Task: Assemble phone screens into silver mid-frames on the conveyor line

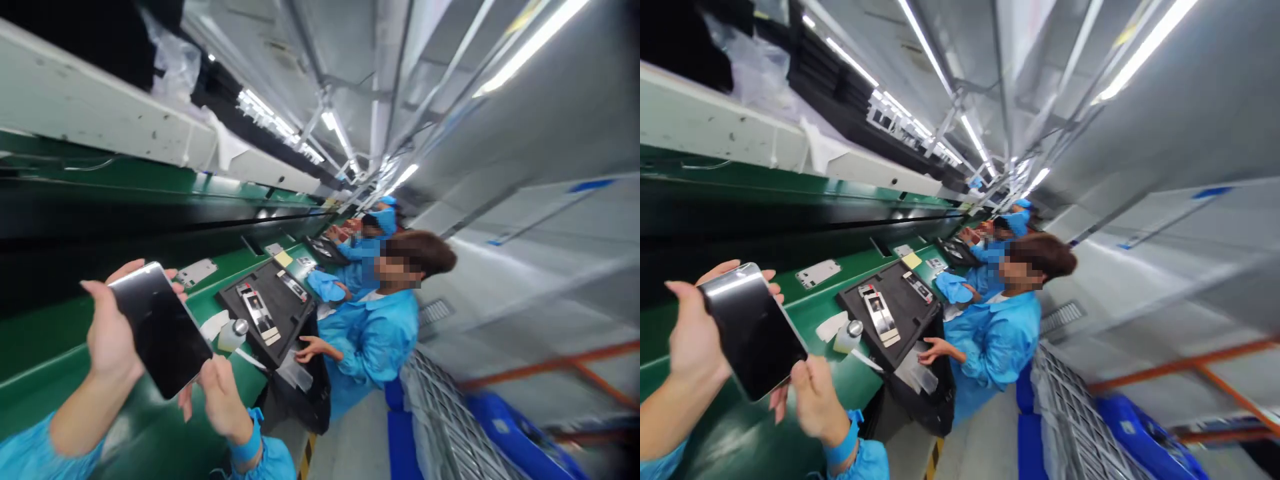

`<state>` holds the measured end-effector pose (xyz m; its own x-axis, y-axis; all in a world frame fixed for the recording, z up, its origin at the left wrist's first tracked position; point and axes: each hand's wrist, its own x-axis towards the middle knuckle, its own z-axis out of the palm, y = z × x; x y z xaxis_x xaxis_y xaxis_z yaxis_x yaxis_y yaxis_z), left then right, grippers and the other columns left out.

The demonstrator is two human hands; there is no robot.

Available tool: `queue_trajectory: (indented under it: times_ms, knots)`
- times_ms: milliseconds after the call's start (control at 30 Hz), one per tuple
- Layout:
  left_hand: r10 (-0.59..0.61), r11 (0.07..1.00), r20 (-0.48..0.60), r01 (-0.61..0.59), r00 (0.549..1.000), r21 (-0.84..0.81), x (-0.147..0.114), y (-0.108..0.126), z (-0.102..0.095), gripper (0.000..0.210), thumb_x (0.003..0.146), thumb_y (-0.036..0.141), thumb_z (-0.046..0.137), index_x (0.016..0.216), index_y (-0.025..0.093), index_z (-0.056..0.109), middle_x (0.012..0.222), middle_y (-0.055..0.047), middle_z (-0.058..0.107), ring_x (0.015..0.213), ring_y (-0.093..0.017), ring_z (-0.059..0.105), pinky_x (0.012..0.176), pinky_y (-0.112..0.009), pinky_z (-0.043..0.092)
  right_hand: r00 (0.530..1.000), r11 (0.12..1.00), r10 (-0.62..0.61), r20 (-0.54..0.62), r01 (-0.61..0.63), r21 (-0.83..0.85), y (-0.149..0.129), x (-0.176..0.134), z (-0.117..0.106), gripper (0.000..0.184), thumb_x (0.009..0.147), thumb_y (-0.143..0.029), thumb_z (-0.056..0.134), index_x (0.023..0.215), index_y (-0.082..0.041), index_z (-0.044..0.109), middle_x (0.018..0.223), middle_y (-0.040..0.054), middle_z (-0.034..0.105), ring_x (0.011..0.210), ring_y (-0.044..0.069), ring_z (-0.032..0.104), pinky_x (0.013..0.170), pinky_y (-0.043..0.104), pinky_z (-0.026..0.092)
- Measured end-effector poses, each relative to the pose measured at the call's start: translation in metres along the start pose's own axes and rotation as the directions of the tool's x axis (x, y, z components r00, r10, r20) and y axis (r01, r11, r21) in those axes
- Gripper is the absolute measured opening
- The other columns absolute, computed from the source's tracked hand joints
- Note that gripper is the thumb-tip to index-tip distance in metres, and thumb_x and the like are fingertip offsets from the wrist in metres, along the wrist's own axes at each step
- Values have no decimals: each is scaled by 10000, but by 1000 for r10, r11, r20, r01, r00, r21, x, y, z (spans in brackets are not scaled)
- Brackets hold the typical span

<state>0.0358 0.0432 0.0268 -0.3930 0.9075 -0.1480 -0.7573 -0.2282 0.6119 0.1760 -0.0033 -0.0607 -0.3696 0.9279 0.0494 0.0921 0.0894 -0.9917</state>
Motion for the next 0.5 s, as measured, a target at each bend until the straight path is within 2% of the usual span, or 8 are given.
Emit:
queue_trajectory:
  times_ms: [100, 167, 233, 267, 333, 400, 500]
  knots:
    - [-81, 992, 34, 77, 996, 105, 0, 1, -6, 607, 1088, 651, 246, 1025, 269, 713, 828, -76, 820, 649, -239, 771, 590, -348, 667, 997, 999, 17, -70, -21, -46, 2, -2, -14, 839, 776, -1054, 303, 556, -255, 437, 462, -17, 453, 380, 94, 396, 378, 231, 315]
    - [-123, 977, 74, 108, 990, 185, 4, -2, -14, 568, 1016, 753, 363, 1044, 343, 756, 898, -57, 835, 712, -273, 786, 621, -389, 672, 999, 997, 36, 11, -35, -67, 3, -2, -21, 847, 776, -1052, 316, 517, -252, 415, 467, -10, 444, 405, 101, 406, 391, 230, 305]
    - [-226, 936, 167, 166, 960, 310, 8, -7, -22, 555, 843, 866, 560, 1051, 403, 785, 975, -58, 842, 749, -333, 788, 610, -443, 662, 998, 999, 1, 67, 1, -36, 0, -3, -28, 851, 794, -1033, 355, 559, -229, 503, 528, 4, 509, 438, 110, 452, 431, 238, 352]
    - [-311, 893, 215, 207, 926, 401, 8, -11, -24, 581, 729, 889, 662, 1034, 413, 799, 973, -67, 842, 736, -365, 782, 602, -471, 653, 998, 999, -49, 40, 50, -4, -3, -4, -32, 848, 792, -1026, 391, 628, -215, 574, 582, 8, 551, 466, 116, 485, 467, 244, 388]
    - [-476, 778, 288, 245, 831, 579, 2, -21, -25, 596, 588, 852, 785, 996, 418, 823, 875, -82, 831, 688, -402, 766, 614, -503, 638, 981, 982, -160, -112, 170, 82, -10, -7, -40, 839, 789, -1008, 459, 834, -200, 682, 675, 1, 586, 536, 125, 541, 549, 255, 450]
    - [-575, 694, 338, 225, 745, 683, -10, -33, -23, 516, 620, 791, 798, 984, 428, 836, 721, -75, 789, 632, -396, 747, 632, -499, 625, 953, 961, -189, -238, 229, 155, -11, -11, -47, 828, 810, -983, 483, 950, -198, 704, 641, -26, 551, 523, 122, 529, 540, 245, 449]
    - [-655, 643, 372, 226, 658, 732, -27, -56, -23, 419, 739, 736, 729, 1031, 457, 839, 601, -60, 731, 572, -380, 724, 608, -484, 601, 962, 948, -98, -255, 167, 269, 8, -12, -45, 775, 846, -950, 488, 863, -201, 688, 469, -71, 438, 378, 104, 392, 407, 224, 347]
